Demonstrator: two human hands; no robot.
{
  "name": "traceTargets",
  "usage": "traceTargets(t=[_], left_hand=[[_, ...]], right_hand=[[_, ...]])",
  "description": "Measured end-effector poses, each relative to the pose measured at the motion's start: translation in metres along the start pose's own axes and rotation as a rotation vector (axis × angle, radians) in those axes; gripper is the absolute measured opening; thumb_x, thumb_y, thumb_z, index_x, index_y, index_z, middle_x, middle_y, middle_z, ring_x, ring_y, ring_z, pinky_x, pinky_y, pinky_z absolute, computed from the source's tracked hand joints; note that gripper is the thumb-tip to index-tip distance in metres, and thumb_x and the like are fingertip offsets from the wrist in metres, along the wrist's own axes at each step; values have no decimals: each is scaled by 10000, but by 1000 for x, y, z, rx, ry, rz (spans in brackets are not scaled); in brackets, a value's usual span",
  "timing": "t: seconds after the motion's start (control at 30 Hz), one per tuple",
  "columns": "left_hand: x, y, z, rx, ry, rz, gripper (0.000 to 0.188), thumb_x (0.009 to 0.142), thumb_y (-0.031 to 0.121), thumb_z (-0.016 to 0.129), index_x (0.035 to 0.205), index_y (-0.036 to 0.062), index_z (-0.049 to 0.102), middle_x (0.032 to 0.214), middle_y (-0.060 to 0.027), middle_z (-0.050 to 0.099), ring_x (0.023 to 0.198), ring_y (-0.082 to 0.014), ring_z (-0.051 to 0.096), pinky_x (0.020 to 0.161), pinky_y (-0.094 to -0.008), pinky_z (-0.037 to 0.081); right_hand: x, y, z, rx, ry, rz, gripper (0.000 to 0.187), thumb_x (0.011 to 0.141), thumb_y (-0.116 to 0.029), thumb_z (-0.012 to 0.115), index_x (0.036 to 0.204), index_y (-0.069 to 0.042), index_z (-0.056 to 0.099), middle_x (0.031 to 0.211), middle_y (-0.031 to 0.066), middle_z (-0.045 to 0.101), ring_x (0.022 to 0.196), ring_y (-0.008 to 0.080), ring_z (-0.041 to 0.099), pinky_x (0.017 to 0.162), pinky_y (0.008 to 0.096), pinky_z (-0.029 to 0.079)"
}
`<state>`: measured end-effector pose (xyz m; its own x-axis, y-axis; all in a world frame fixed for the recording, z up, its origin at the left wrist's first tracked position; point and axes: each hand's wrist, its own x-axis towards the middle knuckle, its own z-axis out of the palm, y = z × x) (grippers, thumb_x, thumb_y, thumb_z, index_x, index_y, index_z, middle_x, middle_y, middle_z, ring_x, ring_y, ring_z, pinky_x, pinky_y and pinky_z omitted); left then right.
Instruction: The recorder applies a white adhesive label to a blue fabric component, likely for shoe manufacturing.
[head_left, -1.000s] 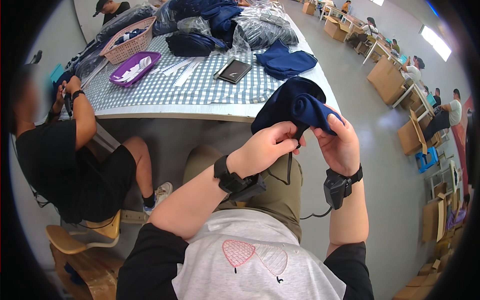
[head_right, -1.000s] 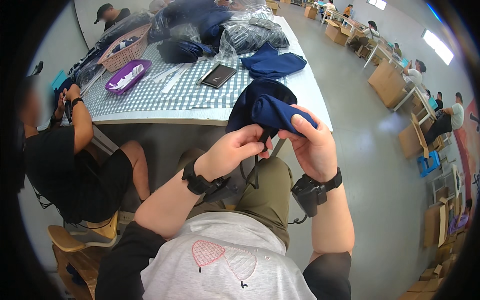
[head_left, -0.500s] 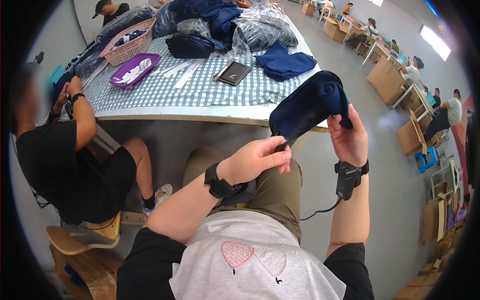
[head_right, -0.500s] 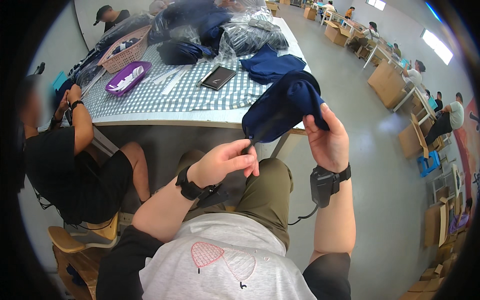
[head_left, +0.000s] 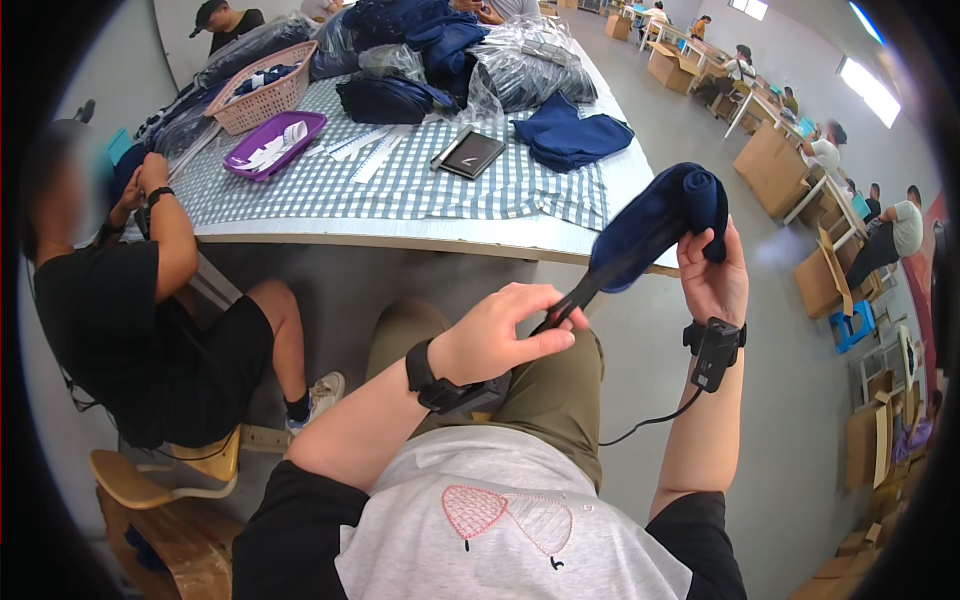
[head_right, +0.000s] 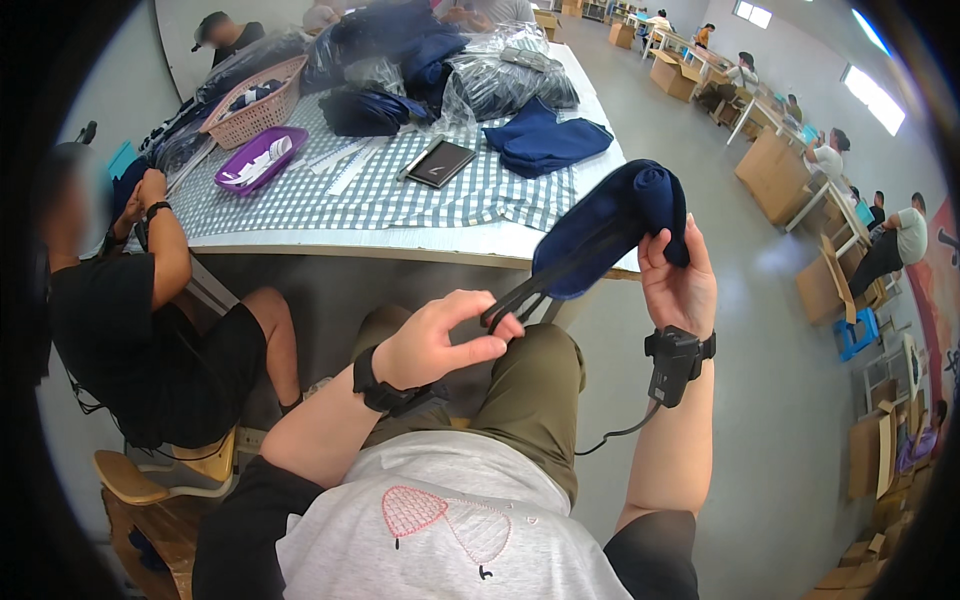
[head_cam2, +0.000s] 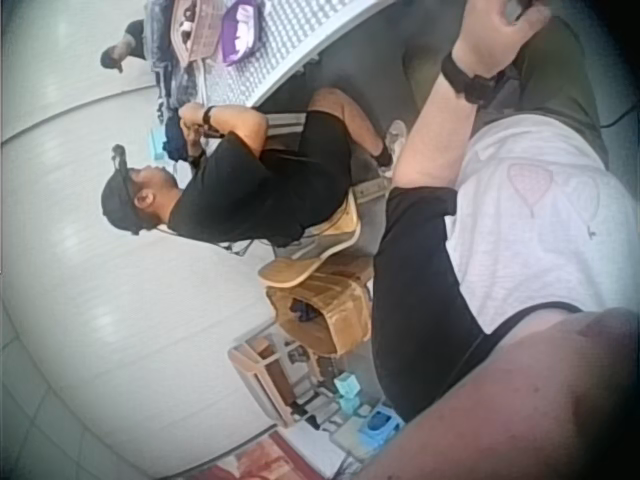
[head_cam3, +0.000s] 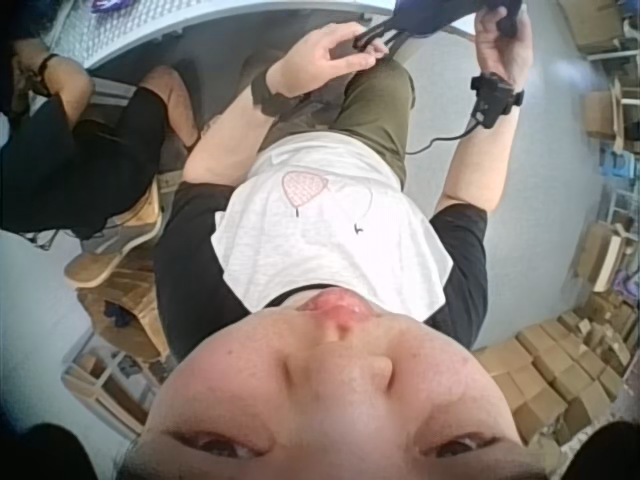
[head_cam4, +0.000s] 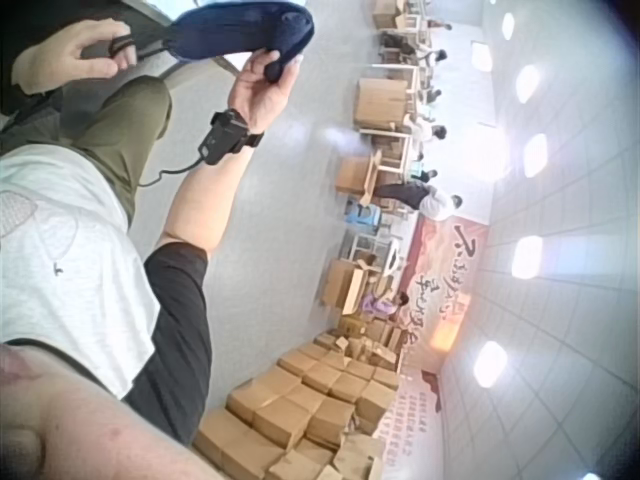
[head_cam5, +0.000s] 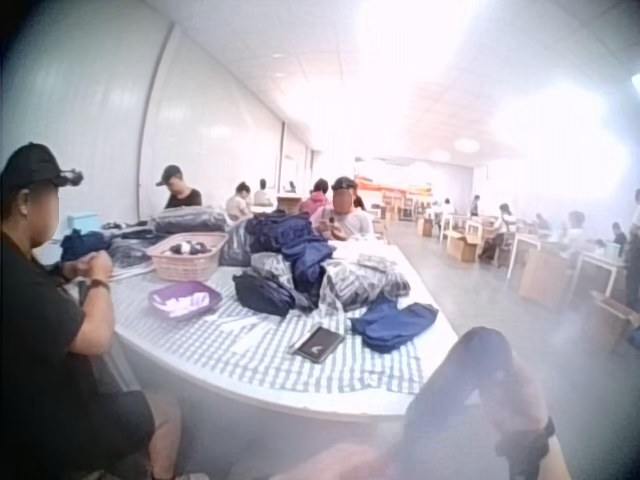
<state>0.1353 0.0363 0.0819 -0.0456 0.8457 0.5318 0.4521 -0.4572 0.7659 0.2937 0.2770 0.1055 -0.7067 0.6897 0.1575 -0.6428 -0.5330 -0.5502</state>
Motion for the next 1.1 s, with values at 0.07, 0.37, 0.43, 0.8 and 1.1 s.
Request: traceTargets(t=[0.07,0.37,0.43,0.8,1.1], left_hand=[[-1,7,3,-299,97,-515,174,822,164,635,955,52,630,868,-46,597,791,-155,569,730,-284,437],[-1,-12,3,307,-83,-104,169,804,188,653,922,68,640,908,-35,612,961,-193,561,868,-342,383],[-2,-15,5,316,-88,-24,151,794,193,660,899,87,643,981,-27,601,1062,-221,511,920,-370,342],[7,-2,8,318,-116,316,180,722,172,710,896,218,698,1197,-26,514,1268,-302,366,1016,-447,256],[7,10,12,321,-91,339,284,720,68,674,948,234,702,1048,10,580,1027,-173,553,928,-364,355]], right_hand=[[0,1,-1,17,-3,2,148,887,-119,582,1005,-32,564,978,105,650,759,176,668,898,330,467],[3,2,-4,47,13,36,159,882,-115,588,1015,-35,557,982,104,646,759,178,669,896,329,463],[5,1,-8,66,66,15,168,880,-114,592,1022,-33,551,982,105,643,751,179,668,885,332,471],[6,3,-16,204,22,42,196,891,-138,580,1056,-36,548,1022,118,639,762,195,670,867,344,483],[7,14,-18,251,-34,82,216,901,-143,564,1083,-29,544,1039,130,638,784,199,670,872,341,488]])
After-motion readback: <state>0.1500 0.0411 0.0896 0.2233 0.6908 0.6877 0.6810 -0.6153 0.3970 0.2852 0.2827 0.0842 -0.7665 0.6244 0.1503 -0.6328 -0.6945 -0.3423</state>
